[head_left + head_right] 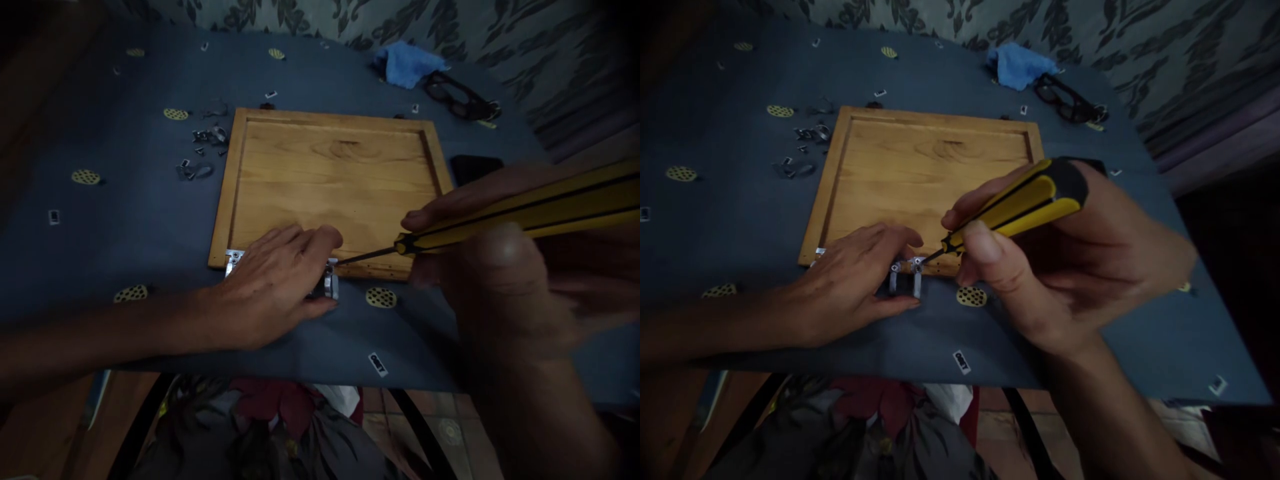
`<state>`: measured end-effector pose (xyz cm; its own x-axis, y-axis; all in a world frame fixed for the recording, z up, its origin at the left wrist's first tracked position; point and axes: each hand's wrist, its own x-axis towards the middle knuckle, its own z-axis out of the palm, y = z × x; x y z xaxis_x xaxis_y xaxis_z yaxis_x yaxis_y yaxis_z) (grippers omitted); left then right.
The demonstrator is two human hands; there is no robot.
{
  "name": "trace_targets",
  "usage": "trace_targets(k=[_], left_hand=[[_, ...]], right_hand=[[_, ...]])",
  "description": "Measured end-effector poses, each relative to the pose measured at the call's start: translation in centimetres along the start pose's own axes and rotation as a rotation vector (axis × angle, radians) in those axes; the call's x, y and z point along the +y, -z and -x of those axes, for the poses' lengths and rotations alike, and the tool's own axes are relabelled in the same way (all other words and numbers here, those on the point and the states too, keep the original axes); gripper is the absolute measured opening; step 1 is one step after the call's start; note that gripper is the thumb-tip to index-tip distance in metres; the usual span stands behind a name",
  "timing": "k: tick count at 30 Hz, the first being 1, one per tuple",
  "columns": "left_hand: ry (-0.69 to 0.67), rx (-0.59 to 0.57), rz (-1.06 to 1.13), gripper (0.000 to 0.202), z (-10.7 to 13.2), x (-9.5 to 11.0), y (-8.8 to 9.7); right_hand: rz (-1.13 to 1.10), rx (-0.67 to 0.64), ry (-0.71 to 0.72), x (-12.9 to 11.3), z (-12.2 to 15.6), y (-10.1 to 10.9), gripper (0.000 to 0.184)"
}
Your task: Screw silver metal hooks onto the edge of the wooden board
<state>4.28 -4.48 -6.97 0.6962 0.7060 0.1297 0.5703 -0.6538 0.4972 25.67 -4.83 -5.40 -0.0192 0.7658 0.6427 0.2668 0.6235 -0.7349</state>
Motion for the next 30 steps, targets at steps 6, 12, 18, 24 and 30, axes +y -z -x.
trace_targets(k=[6, 12, 18, 24, 30], left_hand=[[0.006, -0.005, -0.018, 0.048, -0.06, 0.12, 0.06], [0.012, -0.001, -0.030, 0.045, -0.10, 0.02, -0.09], [-0.011, 0.021, -0.029, 0.044, 0.03, -0.05, -0.21], [0.018, -0.017, -0.022, 0.043, -0.15, 0.09, 0.03], [-0.008, 0.019, 0.001, 0.040, 0.06, -0.24, -0.29]], right_hand=[[0.141, -0.113, 0.055, 0.16, -0.31, 0.33, 0.018], [0.104, -0.116, 0.063, -0.14, -0.25, -0.08, 0.012], [0.046, -0.139, 0.019, -0.28, -0.25, -0.55, 0.010], [0.039, -0.165, 0.067, 0.10, -0.43, -0.25, 0.011], [-0.048, -0.186, 0.086, 0.21, -0.63, -0.34, 0.031]])
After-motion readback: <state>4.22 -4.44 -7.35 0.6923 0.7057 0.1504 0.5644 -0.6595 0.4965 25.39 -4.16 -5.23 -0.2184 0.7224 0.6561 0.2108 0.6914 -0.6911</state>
